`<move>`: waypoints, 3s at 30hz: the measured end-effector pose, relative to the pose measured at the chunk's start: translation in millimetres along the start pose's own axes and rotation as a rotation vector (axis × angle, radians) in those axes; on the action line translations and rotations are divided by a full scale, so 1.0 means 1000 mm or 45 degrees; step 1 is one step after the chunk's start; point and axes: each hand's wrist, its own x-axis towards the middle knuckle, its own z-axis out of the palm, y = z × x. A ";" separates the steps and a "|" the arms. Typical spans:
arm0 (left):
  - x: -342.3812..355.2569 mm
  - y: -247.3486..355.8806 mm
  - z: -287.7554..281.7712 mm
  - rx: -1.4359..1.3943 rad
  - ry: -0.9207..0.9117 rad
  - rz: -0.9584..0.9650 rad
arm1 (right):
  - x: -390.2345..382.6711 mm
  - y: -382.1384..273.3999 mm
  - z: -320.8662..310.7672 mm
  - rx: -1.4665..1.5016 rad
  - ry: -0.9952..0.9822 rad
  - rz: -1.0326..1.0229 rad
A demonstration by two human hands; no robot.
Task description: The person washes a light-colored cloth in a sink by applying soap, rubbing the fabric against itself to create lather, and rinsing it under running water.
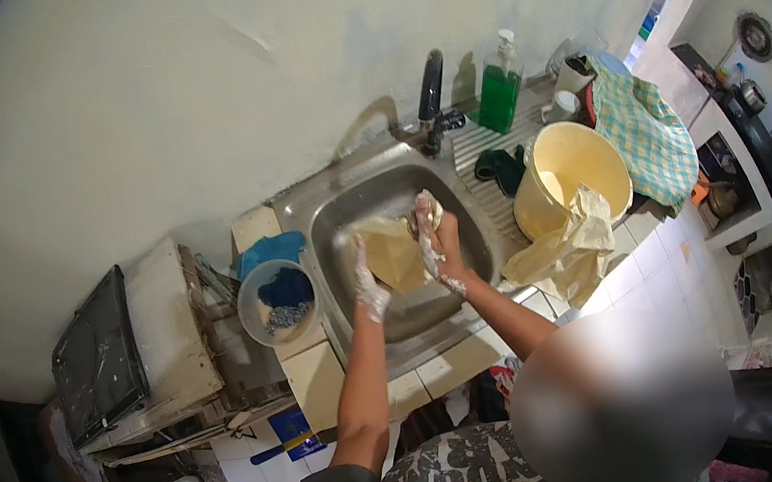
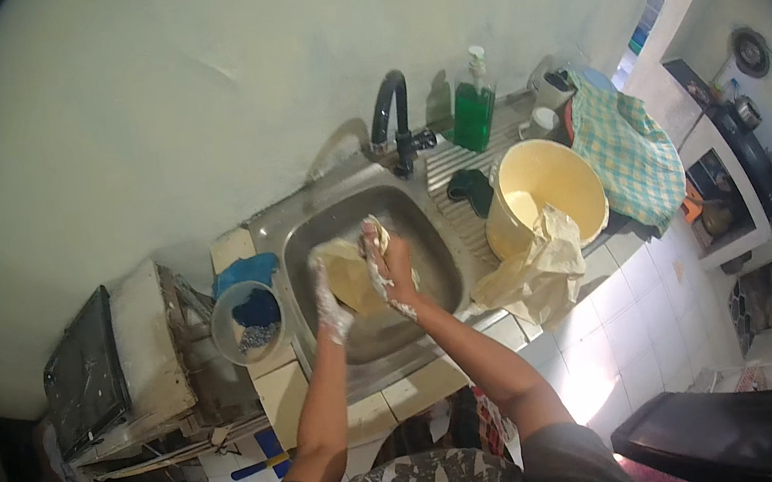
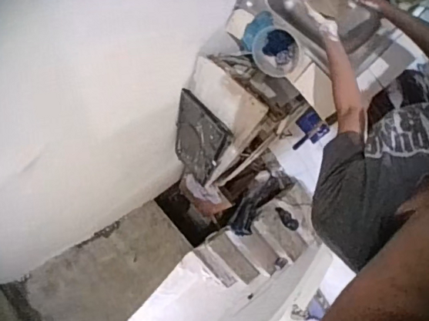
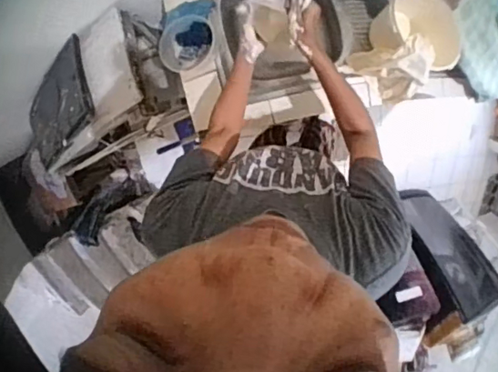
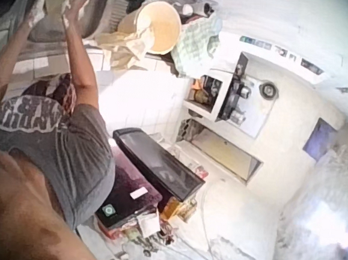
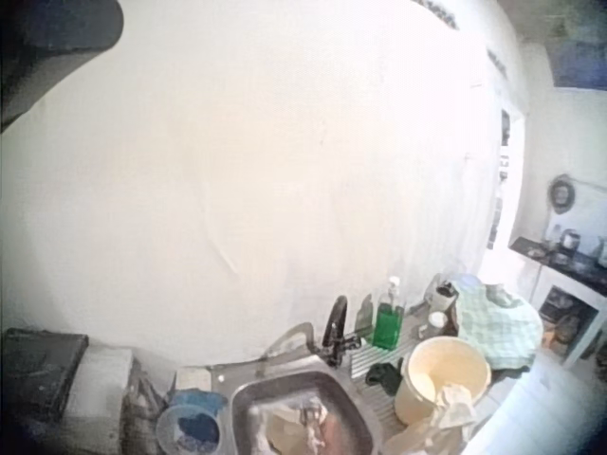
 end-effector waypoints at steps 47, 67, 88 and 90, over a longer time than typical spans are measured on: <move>0.053 0.019 -0.054 0.638 0.837 0.275 | -0.002 0.004 -0.017 0.009 -0.299 -0.045; 0.039 0.020 0.024 0.489 0.230 0.124 | 0.034 0.026 -0.063 -0.913 -0.698 -0.327; 0.026 -0.006 -0.004 1.141 0.232 0.529 | 0.015 0.017 -0.022 -1.032 -0.510 -0.412; 0.028 -0.031 0.028 1.299 0.182 0.582 | 0.050 0.028 -0.039 -1.012 -0.307 -0.136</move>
